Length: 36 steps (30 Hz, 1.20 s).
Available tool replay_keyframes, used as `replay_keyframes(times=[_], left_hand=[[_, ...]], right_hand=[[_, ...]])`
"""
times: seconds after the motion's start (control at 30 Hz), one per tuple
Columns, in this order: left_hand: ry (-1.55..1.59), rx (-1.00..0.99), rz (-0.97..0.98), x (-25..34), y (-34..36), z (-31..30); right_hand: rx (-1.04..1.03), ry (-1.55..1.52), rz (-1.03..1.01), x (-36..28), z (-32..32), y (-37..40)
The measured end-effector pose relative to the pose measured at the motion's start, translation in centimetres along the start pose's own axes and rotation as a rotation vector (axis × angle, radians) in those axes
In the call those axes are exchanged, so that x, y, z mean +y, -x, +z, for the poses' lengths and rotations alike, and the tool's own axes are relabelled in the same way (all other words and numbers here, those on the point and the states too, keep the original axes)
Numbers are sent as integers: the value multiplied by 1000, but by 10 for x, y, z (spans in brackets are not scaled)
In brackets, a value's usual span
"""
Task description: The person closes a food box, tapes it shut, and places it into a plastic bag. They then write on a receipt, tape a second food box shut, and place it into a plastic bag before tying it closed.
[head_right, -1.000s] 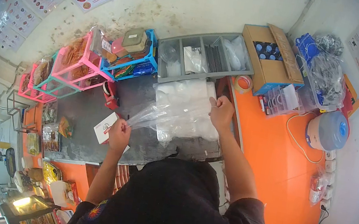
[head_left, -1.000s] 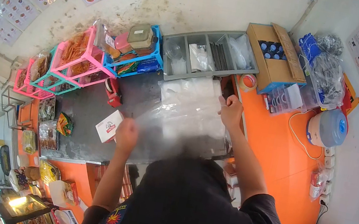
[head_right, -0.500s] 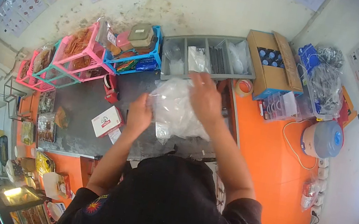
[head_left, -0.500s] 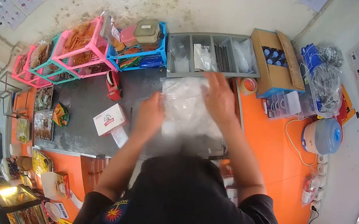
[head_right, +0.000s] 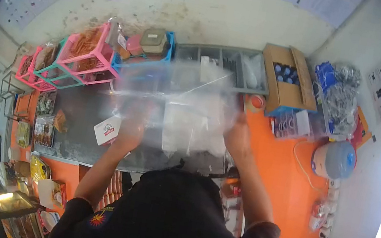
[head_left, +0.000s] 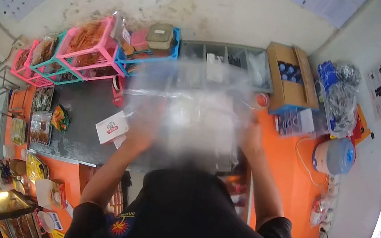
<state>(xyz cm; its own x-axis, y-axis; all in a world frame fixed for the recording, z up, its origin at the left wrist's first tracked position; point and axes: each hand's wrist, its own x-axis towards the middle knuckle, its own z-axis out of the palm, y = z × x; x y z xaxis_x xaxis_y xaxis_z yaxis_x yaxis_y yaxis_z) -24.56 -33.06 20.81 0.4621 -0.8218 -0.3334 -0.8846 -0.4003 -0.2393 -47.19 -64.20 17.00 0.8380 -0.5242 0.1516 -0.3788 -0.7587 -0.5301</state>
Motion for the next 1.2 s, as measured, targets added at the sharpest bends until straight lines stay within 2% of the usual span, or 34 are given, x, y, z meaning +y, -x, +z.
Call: replay_keyframes(times=[0.03,0.1,0.13,0.2,0.23,0.3,0.33,0.4,0.43,0.47,0.5,0.53,0.57,0.6,0.63,0.67,0.7,0.73,0.77,0.8,0.83,0.87,0.93,0.97,1.0,1.03,1.07,1.1,1.17,1.2], left_hand=[[166,39,-51,0,0,15],[771,557,113,9,10,74],[779,536,112,14,21,69],[1476,291,-35,17,34,41],[1475,293,-31,15,32,39],[2681,8,338,11,39,41],[2887,-179,384,9,43,49],[2870,-238,370,7,49,89],[2844,-304,373,7,47,99],[2842,-307,371,5,47,90],[2797,-70,30,0,46,72],[2698,157,-297,-5,42,60],[2697,152,-307,-16,35,71],[2883,234,-261,-36,28,93],[3066,335,-199,-49,18,102],[3135,172,-286,-46,19,63],[3137,184,-291,-46,22,67],[2877,168,-106,-43,28,78],[2606,146,45,-38,37,88],[1925,27,296,-25,42,92],[1224,-69,470,-13,38,96],[1227,-63,466,-5,37,92],[1264,-549,-110,6,37,82],[1271,-542,-122,11,34,85],[1402,-383,-166,15,32,92],[1523,-211,-210,17,27,95],[1525,-197,-223,24,24,84],[1524,-125,-241,33,21,67],[1520,-28,-273,42,10,56],[1559,67,-230,47,9,62]], right_hand=[[-122,-3,41,18,26,17],[-38,-32,-46,23,61,51],[-55,-36,-33,20,64,60],[-120,-264,-136,12,63,64],[-115,-262,-136,6,59,59],[-175,-1728,848,-25,29,45],[-186,-1727,854,-30,20,38],[-232,-1975,816,-34,9,24],[-234,-1977,813,-25,18,22],[-269,-1874,704,-11,35,21],[-299,-1770,596,-4,44,19],[-296,-1775,598,4,52,22],[-538,-1682,671,8,57,27],[-780,-1572,736,9,60,33],[-788,-1568,735,8,56,36],[-862,-1653,718,3,47,37],[-936,-1738,702,1,40,36],[-949,-1730,698,4,37,23],[-669,-1963,723,9,34,5],[-362,-2171,740,12,33,-12],[-390,-1827,691,18,51,-40],[-401,-1485,630,20,74,-67],[-217,-837,287,15,93,-111],[-23,-538,129,30,118,-143],[167,-241,-28,41,140,-175],[184,-72,14,42,140,-212],[205,97,54,42,139,-240],[203,89,38,44,141,-254],[244,502,118,47,143,-285],[248,494,101,57,150,-299]])
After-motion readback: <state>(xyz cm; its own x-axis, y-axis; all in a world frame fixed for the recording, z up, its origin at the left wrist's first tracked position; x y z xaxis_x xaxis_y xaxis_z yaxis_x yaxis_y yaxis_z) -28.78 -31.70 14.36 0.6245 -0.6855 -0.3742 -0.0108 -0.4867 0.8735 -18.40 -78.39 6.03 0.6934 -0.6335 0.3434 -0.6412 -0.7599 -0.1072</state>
